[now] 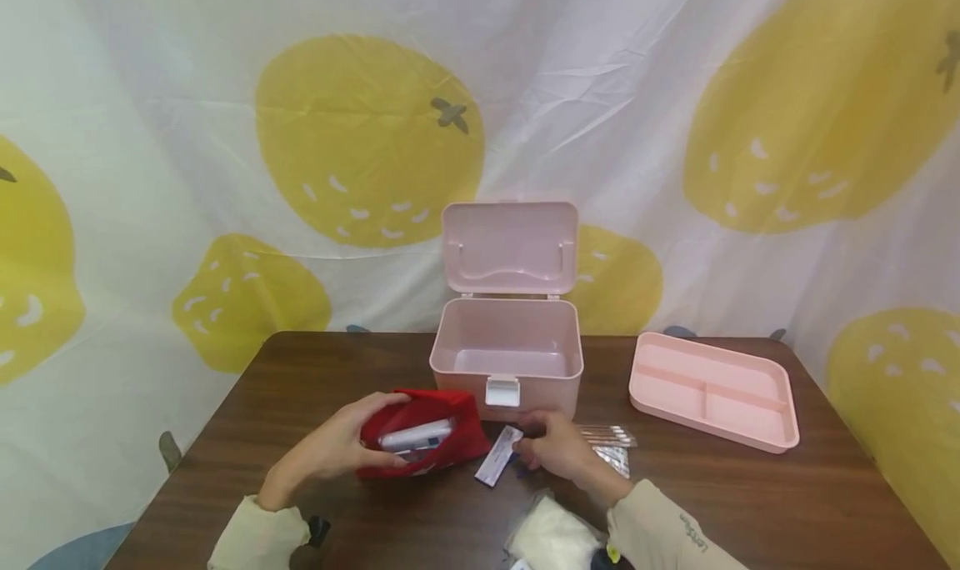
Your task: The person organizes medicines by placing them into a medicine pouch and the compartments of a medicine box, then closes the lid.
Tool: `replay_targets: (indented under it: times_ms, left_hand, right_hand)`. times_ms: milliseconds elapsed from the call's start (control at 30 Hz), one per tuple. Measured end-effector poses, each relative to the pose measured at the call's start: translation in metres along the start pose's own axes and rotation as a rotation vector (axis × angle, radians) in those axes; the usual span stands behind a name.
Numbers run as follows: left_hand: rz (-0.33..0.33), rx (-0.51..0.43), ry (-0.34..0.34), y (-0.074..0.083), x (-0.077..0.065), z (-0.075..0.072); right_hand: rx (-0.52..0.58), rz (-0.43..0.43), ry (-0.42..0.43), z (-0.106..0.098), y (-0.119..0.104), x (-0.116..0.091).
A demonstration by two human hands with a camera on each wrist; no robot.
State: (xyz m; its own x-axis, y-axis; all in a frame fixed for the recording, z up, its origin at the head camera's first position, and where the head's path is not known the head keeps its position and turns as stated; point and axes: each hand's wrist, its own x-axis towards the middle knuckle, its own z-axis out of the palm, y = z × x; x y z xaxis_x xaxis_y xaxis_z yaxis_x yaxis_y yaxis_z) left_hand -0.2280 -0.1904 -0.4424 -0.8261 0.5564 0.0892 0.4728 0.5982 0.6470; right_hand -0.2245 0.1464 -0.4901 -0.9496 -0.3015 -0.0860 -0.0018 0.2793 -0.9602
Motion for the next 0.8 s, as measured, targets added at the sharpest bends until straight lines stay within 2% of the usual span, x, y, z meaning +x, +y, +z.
replay_targets:
  times_ms: [333, 500, 600, 800]
  left_hand:
    - [0.005, 0.006, 0.001, 0.0, 0.001, 0.0]
    - [0.01, -0.002, 0.007, -0.001, 0.001, 0.001]
    - [-0.007, -0.017, 0.003, 0.0, 0.0, 0.0]
    - [-0.028, -0.028, -0.006, 0.001, 0.0, 0.001]
  right_hand:
    - [0.155, 0.119, -0.037, 0.004, -0.003, 0.004]
    - [0.188, 0.124, -0.059, 0.009, -0.002, 0.004]
    - [0.135, 0.089, -0.054, 0.012, 0.0, 0.005]
    - [-0.07, 0.032, 0.001, 0.021, 0.002, 0.006]
